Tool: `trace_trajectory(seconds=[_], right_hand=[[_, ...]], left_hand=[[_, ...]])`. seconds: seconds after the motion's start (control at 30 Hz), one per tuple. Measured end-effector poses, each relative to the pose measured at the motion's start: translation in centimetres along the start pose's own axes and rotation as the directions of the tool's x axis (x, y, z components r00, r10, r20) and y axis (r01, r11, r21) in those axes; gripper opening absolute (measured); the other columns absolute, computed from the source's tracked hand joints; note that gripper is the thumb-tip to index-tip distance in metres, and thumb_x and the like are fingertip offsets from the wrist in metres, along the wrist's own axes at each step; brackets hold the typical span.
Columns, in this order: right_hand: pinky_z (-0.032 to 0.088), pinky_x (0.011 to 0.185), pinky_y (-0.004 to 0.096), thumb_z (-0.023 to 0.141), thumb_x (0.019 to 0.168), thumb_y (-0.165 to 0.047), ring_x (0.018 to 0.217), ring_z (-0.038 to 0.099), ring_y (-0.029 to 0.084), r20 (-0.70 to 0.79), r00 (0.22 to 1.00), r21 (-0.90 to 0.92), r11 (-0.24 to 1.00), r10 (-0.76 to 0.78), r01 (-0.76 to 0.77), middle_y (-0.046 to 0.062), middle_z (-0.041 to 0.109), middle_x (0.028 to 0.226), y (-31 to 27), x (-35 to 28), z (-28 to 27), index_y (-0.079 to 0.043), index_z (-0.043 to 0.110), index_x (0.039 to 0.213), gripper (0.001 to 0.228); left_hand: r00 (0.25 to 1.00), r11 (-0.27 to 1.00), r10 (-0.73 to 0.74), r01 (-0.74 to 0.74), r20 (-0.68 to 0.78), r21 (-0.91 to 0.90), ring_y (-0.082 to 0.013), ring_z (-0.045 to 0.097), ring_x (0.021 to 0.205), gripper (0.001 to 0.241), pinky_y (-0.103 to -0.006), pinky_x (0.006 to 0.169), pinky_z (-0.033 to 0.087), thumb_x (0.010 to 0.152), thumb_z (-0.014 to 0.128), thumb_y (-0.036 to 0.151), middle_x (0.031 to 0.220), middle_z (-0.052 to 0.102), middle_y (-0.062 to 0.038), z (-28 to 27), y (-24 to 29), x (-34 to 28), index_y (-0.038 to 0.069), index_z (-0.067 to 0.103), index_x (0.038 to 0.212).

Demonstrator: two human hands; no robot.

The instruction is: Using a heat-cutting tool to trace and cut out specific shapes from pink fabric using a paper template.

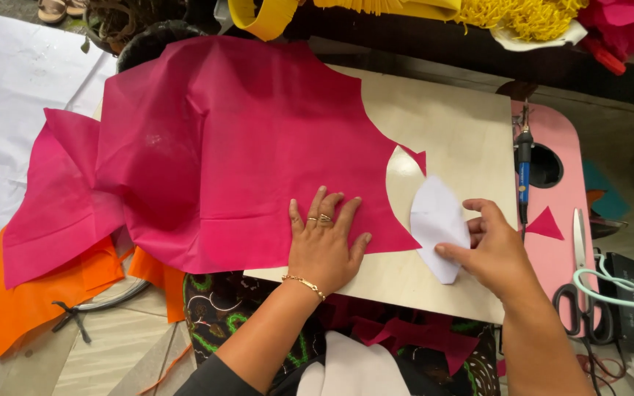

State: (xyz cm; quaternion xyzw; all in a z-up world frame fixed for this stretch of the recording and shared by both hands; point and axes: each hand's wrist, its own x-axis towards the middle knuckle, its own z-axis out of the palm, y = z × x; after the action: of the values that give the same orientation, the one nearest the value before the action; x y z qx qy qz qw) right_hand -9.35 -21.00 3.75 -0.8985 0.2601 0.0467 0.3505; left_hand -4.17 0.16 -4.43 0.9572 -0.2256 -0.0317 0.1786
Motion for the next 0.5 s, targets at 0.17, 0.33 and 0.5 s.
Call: trace_trajectory(seconds=[0.17, 0.33, 0.5], right_hand=[[0.05, 0.064, 0.031, 0.066, 0.081, -0.002, 0.079, 0.061, 0.021, -0.148, 0.988, 0.474, 0.875, -0.033, 0.1, 0.015, 0.064, 0.087, 1.4, 0.1, -0.1, -0.004, 0.046, 0.126, 0.049], [0.055, 0.062, 0.027, 0.066, 0.083, 0.001, 0.073, 0.063, 0.017, -0.31, 0.917, 0.621, 0.677, -0.251, 0.396, 0.012, 0.06, 0.086, 1.2, 0.9, 2.3, -0.002, 0.048, 0.115, 0.036], [0.052, 0.048, 0.019, 0.065, 0.087, -0.002, 0.058, 0.061, 0.009, -0.341, 0.901, 0.578, 0.697, -0.267, 0.425, 0.005, 0.059, 0.074, -0.6, -0.1, 5.8, -0.001, 0.059, 0.092, 0.008]], left_hand=[[0.981, 0.986, 0.033, -0.063, -0.192, -0.151, -0.0284, 0.032, 0.135, 0.047, -0.0648, 0.105, 0.012, 0.084, 0.051, 0.028, 0.131, 0.051, -0.002, 0.9, -0.4, -0.1, 0.017, 0.05, 0.13], [0.996, 0.988, 0.02, -0.032, -0.084, -0.15, -0.0279, 0.024, 0.138, 0.058, -0.0652, 0.106, 0.008, 0.083, 0.054, 0.022, 0.141, 0.039, -0.006, 1.3, 2.3, -0.9, 0.013, 0.037, 0.138], [0.971, 0.951, -0.066, -0.008, -0.228, -0.309, -0.0326, 0.034, 0.134, 0.069, -0.0629, 0.108, 0.012, 0.077, 0.064, 0.01, 0.138, 0.04, -0.015, 1.2, 2.3, -1.1, 0.007, 0.03, 0.136]])
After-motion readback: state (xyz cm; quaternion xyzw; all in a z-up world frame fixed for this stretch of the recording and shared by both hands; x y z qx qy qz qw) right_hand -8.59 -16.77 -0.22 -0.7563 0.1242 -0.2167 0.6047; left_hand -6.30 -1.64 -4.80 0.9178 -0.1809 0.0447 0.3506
